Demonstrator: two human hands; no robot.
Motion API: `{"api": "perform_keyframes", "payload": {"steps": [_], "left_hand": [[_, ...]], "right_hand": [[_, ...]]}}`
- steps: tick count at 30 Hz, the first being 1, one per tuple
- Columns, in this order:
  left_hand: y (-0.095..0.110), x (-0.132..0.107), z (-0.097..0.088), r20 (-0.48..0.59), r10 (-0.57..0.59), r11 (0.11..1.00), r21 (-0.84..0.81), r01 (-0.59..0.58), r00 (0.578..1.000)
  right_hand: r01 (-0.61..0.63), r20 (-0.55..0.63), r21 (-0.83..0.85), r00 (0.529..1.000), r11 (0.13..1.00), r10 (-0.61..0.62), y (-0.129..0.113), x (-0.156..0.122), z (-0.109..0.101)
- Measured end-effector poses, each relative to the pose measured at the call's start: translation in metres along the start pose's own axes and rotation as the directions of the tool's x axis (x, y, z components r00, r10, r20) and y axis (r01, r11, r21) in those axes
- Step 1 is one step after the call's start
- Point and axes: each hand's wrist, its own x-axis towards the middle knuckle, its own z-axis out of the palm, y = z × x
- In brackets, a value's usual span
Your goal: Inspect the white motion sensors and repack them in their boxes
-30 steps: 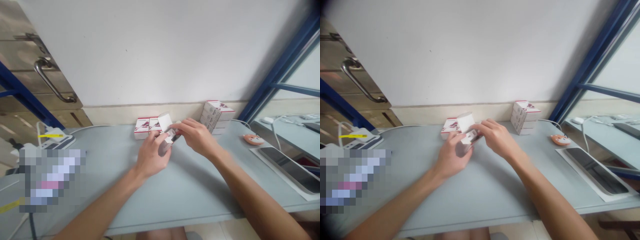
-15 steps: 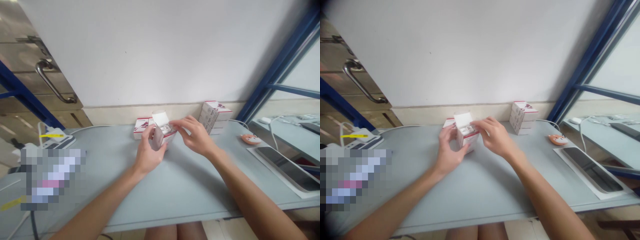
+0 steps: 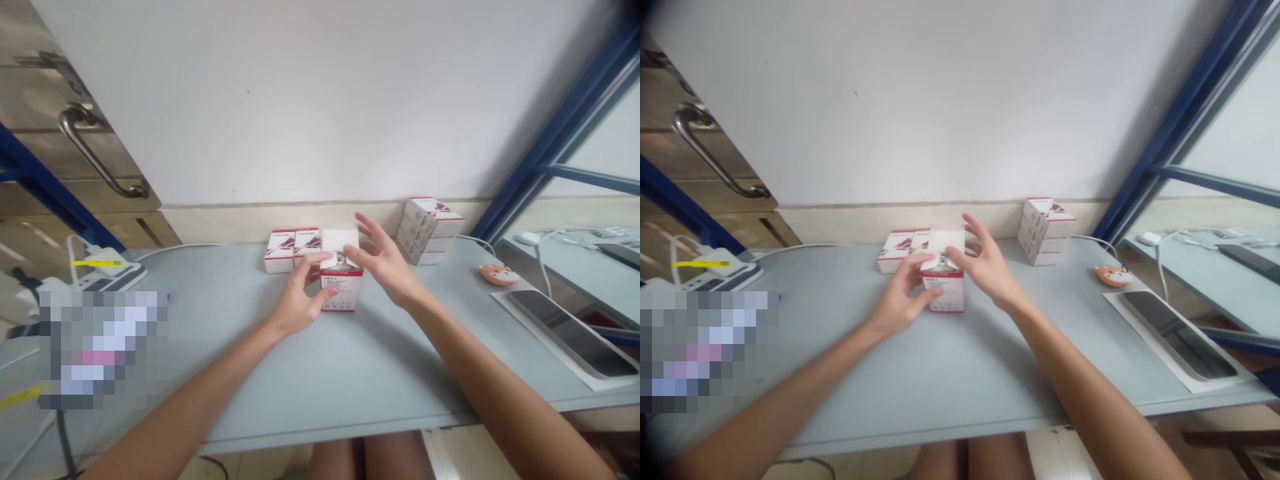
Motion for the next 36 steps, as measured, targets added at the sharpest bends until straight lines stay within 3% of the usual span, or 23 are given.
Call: {"api": "perform_keyframes", "payload": {"steps": [3,10,15,20,23,26,28,31,34,36], "left_hand": [[-0.002,0.003,-0.001,-0.008,-0.031,0.999,-0.007,0.031,0.999],[-0.008,0.001,0.008,-0.087,0.008,0.993,-0.115,-0.018,0.996],[-0.013,0.001,0.006,-0.047,0.026,0.993,-0.112,-0.031,0.999],[-0.021,0.004,0.004,-0.087,0.025,0.985,-0.168,-0.040,0.996],[-0.023,0.010,0.004,-0.148,-0.037,0.974,-0.227,0.003,0.988],[-0.025,0.016,0.000,-0.304,-0.189,0.943,-0.321,0.087,0.934],[-0.028,0.018,-0.009,-0.380,-0.251,0.930,-0.349,0.113,0.891],[-0.033,0.024,-0.027,-0.400,-0.236,0.939,-0.329,0.101,0.886],[-0.031,0.032,-0.044,-0.458,-0.152,0.980,-0.182,0.075,0.876],[-0.022,0.034,-0.048,-0.557,0.018,0.989,0.132,0.067,0.830]], "right_hand": [[0.044,0.091,0.054,0.995,0.998,-0.049,-0.003,-0.001,0.000],[0.261,0.132,-0.123,0.961,0.957,-0.245,-0.008,-0.002,-0.005],[0.459,0.249,-0.161,0.876,0.874,-0.414,0.002,0.000,-0.009],[0.627,0.220,-0.299,0.779,0.720,-0.587,0.020,0.001,0.002],[0.579,0.188,-0.330,0.815,0.746,-0.549,0.034,0.002,0.005],[0.420,0.255,-0.319,0.901,0.850,-0.350,0.049,-0.002,0.008],[0.334,0.323,-0.282,0.916,0.899,-0.239,0.056,-0.007,0.014],[0.290,0.279,-0.240,0.935,0.926,-0.220,0.056,-0.014,0.027],[0.335,0.073,-0.415,0.939,0.846,-0.336,0.045,-0.014,0.041],[0.354,0.025,-0.619,0.901,0.701,-0.433,0.036,-0.008,0.050]]}}
